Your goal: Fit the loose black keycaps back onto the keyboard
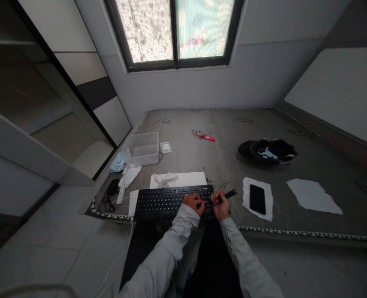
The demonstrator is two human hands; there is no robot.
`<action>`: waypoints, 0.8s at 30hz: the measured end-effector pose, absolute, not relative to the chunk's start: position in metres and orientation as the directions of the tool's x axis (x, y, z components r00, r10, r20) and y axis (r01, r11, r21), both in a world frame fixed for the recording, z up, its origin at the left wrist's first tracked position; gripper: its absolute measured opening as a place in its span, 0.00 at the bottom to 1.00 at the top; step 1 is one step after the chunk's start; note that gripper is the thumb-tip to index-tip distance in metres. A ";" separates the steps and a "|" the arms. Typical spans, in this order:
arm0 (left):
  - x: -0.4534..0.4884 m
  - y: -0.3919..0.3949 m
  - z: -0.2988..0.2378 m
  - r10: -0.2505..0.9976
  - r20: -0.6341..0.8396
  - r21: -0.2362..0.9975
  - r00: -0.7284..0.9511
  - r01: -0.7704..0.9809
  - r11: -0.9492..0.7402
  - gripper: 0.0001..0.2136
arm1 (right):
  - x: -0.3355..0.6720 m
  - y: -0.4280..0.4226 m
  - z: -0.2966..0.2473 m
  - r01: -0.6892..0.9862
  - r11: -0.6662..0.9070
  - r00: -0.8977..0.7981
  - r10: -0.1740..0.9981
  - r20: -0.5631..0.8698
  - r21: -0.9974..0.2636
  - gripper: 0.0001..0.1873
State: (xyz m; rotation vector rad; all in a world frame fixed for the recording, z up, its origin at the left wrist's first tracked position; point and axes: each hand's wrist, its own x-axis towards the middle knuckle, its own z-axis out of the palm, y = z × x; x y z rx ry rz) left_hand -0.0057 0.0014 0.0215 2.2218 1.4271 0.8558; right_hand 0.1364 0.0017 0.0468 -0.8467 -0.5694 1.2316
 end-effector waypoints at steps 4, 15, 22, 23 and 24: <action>-0.006 0.002 0.021 0.908 0.288 0.595 0.303 0.686 -0.418 0.08 | 0.129 0.004 0.045 -0.569 0.082 0.243 0.967 -0.073 -0.818 0.24; -0.006 0.004 0.022 0.903 0.288 0.566 0.319 0.703 -0.430 0.08 | 0.122 0.013 0.030 -0.438 -0.006 0.210 0.971 -0.109 -0.899 0.24; -0.005 0.005 0.020 0.913 0.269 0.554 0.308 0.725 -0.408 0.07 | 0.113 0.010 0.023 -0.316 0.053 0.247 0.969 -0.028 -0.947 0.28; -0.005 0.005 0.020 0.912 0.266 0.557 0.311 0.723 -0.409 0.07 | 0.112 0.008 0.022 -0.303 0.073 0.260 0.966 -0.008 -0.950 0.29; -0.005 0.005 0.020 0.912 0.264 0.559 0.314 0.720 -0.410 0.07 | 0.111 0.007 0.021 -0.292 0.094 0.274 0.962 0.011 -0.952 0.30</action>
